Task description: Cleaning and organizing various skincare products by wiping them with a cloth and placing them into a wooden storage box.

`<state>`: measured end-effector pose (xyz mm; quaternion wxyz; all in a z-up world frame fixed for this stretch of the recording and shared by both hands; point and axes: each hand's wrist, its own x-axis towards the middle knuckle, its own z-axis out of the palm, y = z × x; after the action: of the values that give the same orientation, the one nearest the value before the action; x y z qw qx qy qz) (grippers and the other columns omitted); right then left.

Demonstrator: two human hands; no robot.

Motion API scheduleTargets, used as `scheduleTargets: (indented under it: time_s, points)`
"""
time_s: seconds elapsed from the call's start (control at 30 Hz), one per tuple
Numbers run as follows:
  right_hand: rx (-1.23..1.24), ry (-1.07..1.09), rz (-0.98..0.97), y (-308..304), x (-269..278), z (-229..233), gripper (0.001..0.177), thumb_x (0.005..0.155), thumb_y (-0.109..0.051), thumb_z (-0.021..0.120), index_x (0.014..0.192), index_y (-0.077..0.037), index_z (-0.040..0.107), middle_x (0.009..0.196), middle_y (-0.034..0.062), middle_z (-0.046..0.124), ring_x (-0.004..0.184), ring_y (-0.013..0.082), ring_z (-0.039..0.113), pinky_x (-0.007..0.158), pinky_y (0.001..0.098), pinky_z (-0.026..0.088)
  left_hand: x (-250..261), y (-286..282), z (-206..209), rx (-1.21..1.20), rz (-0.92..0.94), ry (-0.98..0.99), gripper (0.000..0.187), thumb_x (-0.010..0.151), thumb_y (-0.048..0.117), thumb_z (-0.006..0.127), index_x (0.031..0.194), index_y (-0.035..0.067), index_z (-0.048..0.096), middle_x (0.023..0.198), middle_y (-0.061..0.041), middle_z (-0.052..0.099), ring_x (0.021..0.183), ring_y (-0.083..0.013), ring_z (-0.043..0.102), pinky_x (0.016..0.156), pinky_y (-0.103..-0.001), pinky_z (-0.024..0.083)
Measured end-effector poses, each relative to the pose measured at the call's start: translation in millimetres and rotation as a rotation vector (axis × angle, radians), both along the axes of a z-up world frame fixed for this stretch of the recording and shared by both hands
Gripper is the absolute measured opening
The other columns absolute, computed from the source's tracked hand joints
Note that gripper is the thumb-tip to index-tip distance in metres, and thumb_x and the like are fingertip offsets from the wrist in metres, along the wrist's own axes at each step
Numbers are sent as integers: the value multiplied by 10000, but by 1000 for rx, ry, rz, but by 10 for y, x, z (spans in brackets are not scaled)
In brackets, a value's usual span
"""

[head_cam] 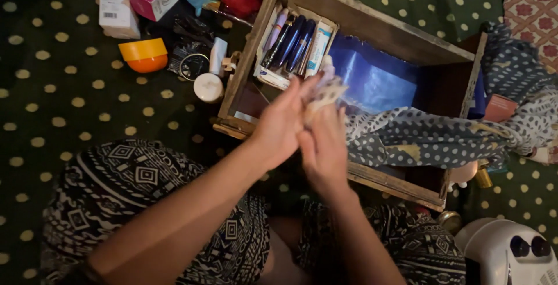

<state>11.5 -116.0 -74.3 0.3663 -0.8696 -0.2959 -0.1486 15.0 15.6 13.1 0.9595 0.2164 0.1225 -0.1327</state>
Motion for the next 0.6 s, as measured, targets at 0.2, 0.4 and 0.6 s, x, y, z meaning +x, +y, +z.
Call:
scheduleTargets:
  time_s: [0.2, 0.4, 0.6]
  points:
    - [-107, -17, -90, -60, 6, 465, 537, 1076, -280, 579, 1461, 87, 508, 1534, 325, 436, 1449, 487, 351, 1230, 630, 169, -23, -19, -24, -107, -96, 7, 698, 1024, 609, 395, 1527, 128, 457, 1552, -125, 457, 1416, -280, 455, 1211, -417, 342]
    - [-242, 75, 4, 48, -330, 457, 573, 1058, -387, 540, 1448, 30, 496, 1564, 266, 428, 1510, 485, 257, 1216, 648, 146, -63, 144, -105, -14, -144, 69, 734, 997, 638, 380, 1509, 119, 464, 1489, -148, 512, 1378, -304, 502, 1185, -425, 376]
    - [-265, 121, -84, -98, -57, 31, 636, 1039, -383, 574, 1495, 39, 444, 1527, 337, 425, 1469, 512, 301, 1176, 723, 114, -11, 35, -83, 25, -211, 56, 810, 962, 709, 341, 1528, 140, 455, 1446, -154, 564, 1319, -298, 561, 1127, -443, 452]
